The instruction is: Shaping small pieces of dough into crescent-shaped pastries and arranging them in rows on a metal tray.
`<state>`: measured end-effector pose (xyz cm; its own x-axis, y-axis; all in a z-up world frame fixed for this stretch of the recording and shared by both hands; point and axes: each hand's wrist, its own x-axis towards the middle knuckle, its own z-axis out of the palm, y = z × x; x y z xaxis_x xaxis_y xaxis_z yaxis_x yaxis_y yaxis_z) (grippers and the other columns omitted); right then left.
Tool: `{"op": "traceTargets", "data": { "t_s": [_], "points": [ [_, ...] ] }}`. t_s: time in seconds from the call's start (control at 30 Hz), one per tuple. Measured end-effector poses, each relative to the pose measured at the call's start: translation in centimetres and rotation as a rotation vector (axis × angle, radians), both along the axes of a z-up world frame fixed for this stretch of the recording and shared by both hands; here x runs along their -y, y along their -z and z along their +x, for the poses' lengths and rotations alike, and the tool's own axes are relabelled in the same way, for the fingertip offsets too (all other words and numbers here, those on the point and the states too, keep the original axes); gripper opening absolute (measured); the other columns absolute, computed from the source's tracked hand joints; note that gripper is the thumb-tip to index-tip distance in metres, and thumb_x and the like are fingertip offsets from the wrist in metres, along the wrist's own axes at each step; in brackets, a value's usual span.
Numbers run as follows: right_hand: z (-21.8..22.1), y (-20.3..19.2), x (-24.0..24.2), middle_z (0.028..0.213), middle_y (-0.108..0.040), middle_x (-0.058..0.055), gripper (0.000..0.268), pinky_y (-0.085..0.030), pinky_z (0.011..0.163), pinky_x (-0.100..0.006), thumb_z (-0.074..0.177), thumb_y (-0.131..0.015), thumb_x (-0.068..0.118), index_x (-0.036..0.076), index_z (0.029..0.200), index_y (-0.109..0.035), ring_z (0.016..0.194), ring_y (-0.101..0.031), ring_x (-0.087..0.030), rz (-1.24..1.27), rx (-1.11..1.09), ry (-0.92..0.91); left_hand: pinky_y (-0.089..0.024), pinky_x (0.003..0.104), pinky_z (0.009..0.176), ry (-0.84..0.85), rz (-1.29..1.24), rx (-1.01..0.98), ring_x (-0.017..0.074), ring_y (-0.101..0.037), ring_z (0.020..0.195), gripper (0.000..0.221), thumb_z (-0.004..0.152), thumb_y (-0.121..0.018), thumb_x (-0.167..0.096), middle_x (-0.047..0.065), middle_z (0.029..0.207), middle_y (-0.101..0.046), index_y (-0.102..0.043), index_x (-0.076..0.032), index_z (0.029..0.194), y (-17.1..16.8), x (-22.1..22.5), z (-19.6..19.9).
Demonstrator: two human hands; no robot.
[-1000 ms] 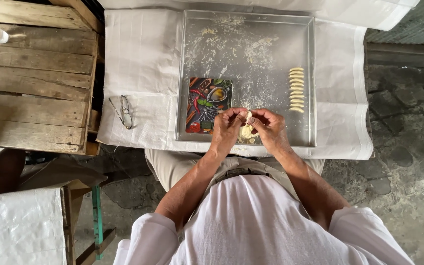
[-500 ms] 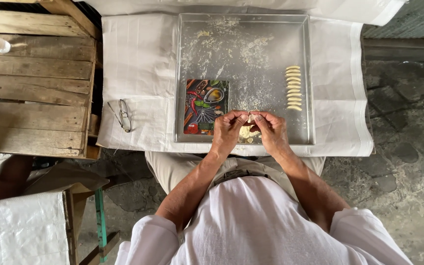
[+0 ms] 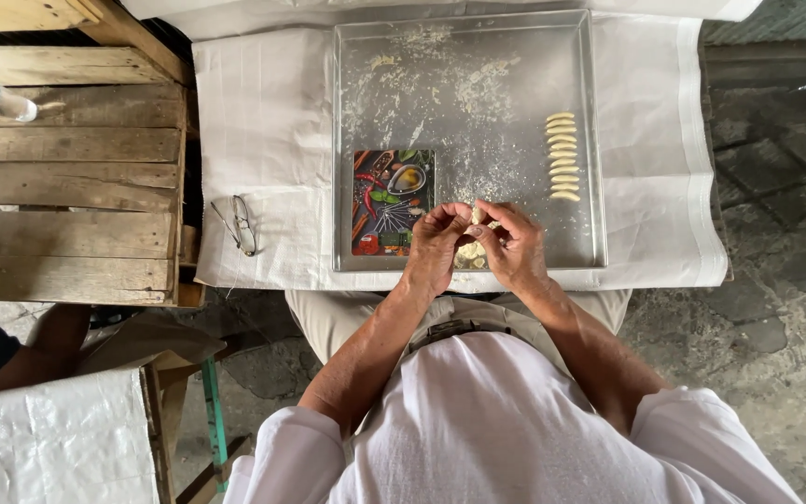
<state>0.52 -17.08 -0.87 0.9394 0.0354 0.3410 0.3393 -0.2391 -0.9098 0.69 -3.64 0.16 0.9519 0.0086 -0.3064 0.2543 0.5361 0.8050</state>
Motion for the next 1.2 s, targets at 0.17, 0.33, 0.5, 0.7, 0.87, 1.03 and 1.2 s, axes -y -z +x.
{"op": "traceTargets", "data": {
  "t_s": [0.17,0.33,0.5,0.7,0.87,1.03,1.2],
  "points": [
    [0.9,1.9,0.8,0.08,-0.071,-0.017,0.014,-0.059,0.056,-0.034,0.098,-0.074,0.008,-0.002,0.107,-0.076,0.072,-0.071,-0.029,-0.137,0.063,0.034,-0.061,0.027,0.074,0.025,-0.016,0.013,0.0175,-0.072,0.081,0.02,0.097,-0.076,-0.022,0.008,0.084,-0.071,-0.07,-0.003,0.092,0.4,-0.2,-0.4],
    [0.8,1.0,1.0,0.07,-0.071,-0.012,0.016,-0.056,0.056,-0.034,0.104,-0.068,0.011,0.002,0.093,-0.075,0.065,-0.071,-0.027,-0.122,-0.026,0.05,-0.061,0.036,0.083,0.136,0.197,0.204,0.0261,-0.073,0.092,0.028,0.102,-0.07,-0.02,0.019,0.095,-0.072,-0.068,0.005,0.113,-1.5,-2.1,-0.6],
    [0.3,-1.3,-0.3,0.059,-0.064,-0.007,0.029,-0.049,0.053,-0.029,0.107,-0.062,0.02,0.007,0.083,-0.073,0.058,-0.057,-0.011,-0.029,-0.203,-0.032,-0.061,0.034,0.083,0.11,0.517,0.431,0.0193,-0.071,0.094,0.025,0.097,-0.076,-0.016,0.014,0.092,-0.071,-0.075,-0.003,0.119,-0.4,-2.8,-0.7],
    [0.9,3.0,0.3,0.065,-0.067,-0.012,0.024,-0.047,0.051,-0.03,0.102,-0.071,0.027,0.005,0.091,-0.069,0.054,-0.059,-0.015,0.094,-0.182,-0.007,-0.062,0.033,0.077,0.115,0.366,0.325,0.0179,-0.065,0.082,0.024,0.107,-0.06,-0.02,0.011,0.084,-0.067,-0.073,0.0,0.101,0.4,-2.8,-0.5],
    [0.5,0.1,-0.8,0.077,-0.072,-0.017,0.016,-0.052,0.055,-0.028,0.103,-0.071,0.017,0.001,0.102,-0.071,0.061,-0.065,-0.017,0.071,-0.054,0.054,-0.065,0.029,0.074,0.073,-0.067,0.135,0.0176,-0.072,0.084,0.018,0.101,-0.069,-0.019,0.008,0.085,-0.071,-0.071,-0.002,0.095,-0.4,-1.8,-0.9],
    [-0.2,-0.6,-0.7,0.091,-0.072,-0.021,0.02,-0.058,0.063,-0.032,0.097,-0.077,0.009,-0.007,0.11,-0.073,0.081,-0.074,-0.027,0.034,-0.016,-0.036,-0.066,0.027,0.075,0.033,-0.235,0.078,0.0141,-0.073,0.082,0.043,0.097,-0.074,-0.013,0.008,0.092,-0.072,-0.059,0.003,0.135,-1.3,-2.0,-1.3],
    [0.1,2.1,1.4,0.074,-0.07,-0.014,0.014,-0.058,0.061,-0.032,0.101,-0.071,0.009,-0.002,0.092,-0.074,0.069,-0.07,-0.02,-0.014,-0.086,-0.076,-0.065,0.027,0.077,0.096,-0.105,0.18,0.0141,-0.073,0.085,0.033,0.102,-0.068,-0.016,0.01,0.092,-0.075,-0.067,0.001,0.13,0.3,-1.4,-2.0]
  ]
}}
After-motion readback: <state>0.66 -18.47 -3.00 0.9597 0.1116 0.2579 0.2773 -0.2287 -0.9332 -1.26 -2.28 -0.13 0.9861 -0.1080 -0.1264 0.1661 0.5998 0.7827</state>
